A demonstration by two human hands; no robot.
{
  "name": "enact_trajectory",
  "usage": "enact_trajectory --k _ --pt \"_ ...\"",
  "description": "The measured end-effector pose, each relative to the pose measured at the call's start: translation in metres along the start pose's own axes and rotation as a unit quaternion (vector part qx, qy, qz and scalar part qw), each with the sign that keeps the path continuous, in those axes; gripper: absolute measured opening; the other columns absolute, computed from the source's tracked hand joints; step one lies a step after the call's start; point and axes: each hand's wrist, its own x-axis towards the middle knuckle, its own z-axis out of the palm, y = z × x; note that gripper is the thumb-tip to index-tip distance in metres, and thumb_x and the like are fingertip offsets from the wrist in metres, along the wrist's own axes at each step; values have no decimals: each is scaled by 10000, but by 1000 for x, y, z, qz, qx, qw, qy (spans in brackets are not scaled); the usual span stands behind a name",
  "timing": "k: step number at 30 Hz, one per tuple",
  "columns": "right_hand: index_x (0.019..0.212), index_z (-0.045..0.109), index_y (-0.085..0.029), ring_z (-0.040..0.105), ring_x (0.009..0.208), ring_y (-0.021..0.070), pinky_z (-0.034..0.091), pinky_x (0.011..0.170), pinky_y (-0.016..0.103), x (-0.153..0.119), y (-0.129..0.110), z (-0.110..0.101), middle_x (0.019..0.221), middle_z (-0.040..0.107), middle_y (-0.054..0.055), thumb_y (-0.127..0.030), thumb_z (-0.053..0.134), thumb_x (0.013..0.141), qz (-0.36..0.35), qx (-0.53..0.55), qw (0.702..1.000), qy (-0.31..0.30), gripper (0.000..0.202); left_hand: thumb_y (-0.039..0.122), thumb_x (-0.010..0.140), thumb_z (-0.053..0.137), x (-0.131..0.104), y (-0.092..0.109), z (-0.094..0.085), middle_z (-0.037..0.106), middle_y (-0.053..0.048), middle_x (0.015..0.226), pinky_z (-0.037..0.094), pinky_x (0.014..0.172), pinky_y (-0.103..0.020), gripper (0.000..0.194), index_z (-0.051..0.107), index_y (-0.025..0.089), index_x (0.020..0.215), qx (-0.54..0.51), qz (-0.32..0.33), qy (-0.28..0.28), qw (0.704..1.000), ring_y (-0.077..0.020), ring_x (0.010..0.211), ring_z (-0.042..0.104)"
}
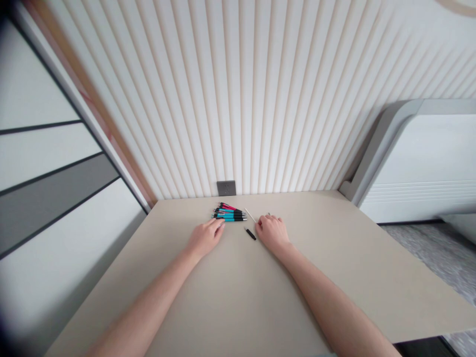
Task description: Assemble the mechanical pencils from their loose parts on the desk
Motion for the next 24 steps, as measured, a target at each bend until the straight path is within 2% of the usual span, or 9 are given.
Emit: enact_trajectory --k 10,24 --pt "783 615 -203 626 817 182 361 730 286 -1 -3 -3 880 696 48 -288 478 918 -2 24 1000 -9 210 338 985 368 0 0 -1 697 -64 987 475 708 -286 299 642 249 1067 6 11 -14 1000 -218 860 674" --pt "772 600 -201 617 780 188 338 682 280 -2 -8 1 843 683 56 -279 461 924 5 21 1000 -17 220 341 993 348 0 -2 2 687 -57 959 462 677 -276 303 633 247 1031 28 30 -18 999 -208 815 665"
